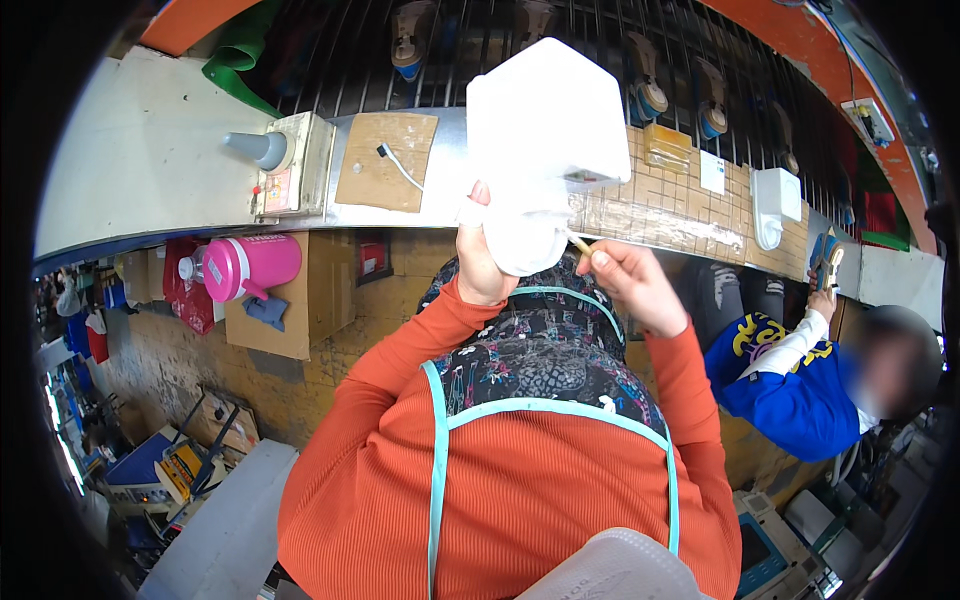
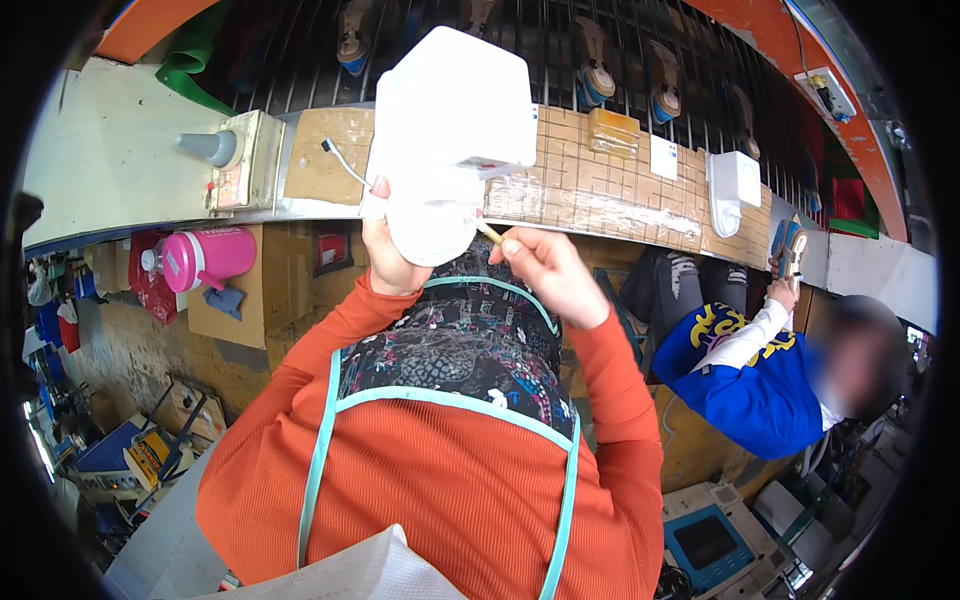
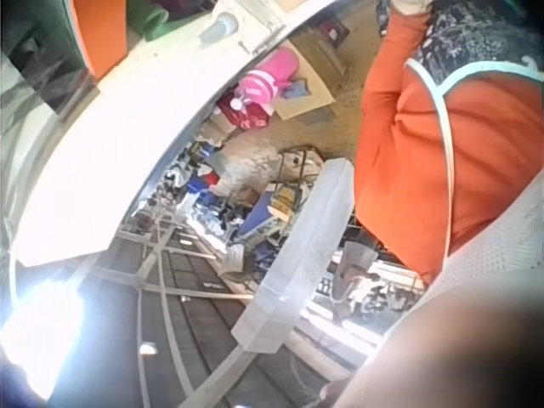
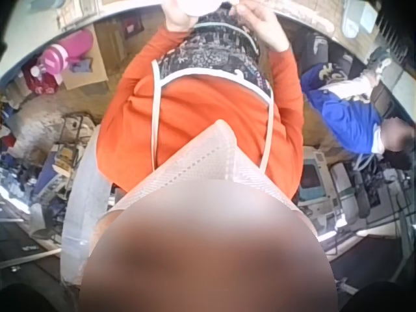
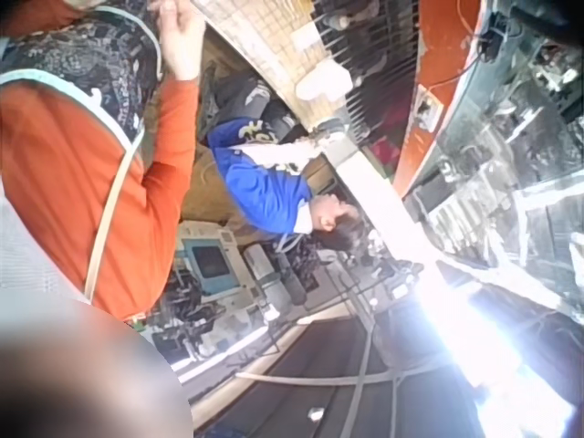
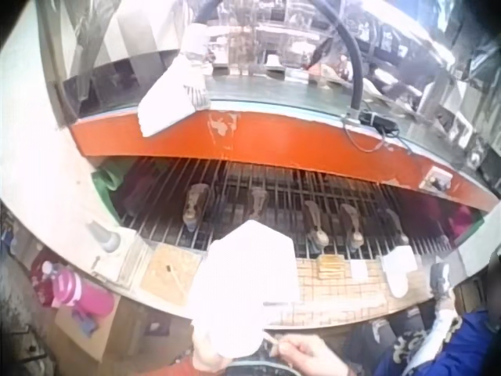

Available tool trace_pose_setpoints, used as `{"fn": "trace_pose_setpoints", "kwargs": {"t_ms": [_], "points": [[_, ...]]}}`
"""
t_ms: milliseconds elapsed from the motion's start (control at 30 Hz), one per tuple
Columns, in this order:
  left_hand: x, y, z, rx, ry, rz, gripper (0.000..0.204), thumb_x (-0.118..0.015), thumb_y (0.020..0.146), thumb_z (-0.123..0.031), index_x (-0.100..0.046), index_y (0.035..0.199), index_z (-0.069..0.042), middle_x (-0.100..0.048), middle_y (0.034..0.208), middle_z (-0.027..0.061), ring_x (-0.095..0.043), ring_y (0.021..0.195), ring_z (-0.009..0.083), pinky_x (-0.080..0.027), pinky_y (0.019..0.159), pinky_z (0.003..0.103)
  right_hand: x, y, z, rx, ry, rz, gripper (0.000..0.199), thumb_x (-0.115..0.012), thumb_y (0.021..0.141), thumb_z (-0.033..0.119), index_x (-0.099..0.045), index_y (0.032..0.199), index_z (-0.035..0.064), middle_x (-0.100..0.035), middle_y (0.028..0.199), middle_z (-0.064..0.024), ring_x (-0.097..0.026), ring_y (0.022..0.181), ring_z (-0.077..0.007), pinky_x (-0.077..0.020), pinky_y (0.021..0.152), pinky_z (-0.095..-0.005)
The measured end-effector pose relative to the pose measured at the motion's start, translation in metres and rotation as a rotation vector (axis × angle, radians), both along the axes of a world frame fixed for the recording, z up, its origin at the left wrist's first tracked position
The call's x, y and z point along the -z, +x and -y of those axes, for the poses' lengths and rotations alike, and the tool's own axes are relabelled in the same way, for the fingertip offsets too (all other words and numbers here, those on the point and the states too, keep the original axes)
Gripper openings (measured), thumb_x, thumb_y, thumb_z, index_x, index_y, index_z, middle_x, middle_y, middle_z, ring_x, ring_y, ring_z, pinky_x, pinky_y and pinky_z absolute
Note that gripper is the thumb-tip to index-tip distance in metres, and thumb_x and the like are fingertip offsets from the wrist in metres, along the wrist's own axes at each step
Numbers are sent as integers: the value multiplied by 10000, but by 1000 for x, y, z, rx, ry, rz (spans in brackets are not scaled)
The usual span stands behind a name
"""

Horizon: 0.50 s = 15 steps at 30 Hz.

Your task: The person pours liquid from a white plastic jug into a metal funnel on a machine, then returns to a workbench and uses a brush to apply white glue to the sole of a shoe. The person repeatedly dips the brush into a container and coats the shoe sole, then places the shoe on a rack.

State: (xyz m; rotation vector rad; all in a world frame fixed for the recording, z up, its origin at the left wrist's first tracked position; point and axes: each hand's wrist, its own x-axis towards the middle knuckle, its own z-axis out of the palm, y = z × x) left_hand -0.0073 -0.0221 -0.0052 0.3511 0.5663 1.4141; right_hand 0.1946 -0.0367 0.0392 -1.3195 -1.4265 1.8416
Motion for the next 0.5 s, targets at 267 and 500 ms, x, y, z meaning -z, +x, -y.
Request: {"fn": "trace_pose_setpoints", "kwargs": {"t_ms": [267, 500], "points": [[-9, 3, 3, -55, 10, -121, 504, -358, 999, -448, -527, 1214, -25, -640, 1112, 119, -641, 1010, 234, -518, 883, 382, -10, -18, 10, 153, 876, 560, 120, -670, 826, 25, -615, 932, 34, -514, 669, -48, -558, 562, -184, -459, 556, -325], [-7, -1, 14, -7, 87, -135, 462, -314, 1021, -409, -508, 1207, -34, -606, 1126, 114, -618, 1019, 212, -502, 905, 363, -19, -27, 22, -27, 1038, 790, 161, -651, 812, 34, -577, 949, 75, -524, 741, -77, -598, 566, -266, -474, 472, -374]]}}
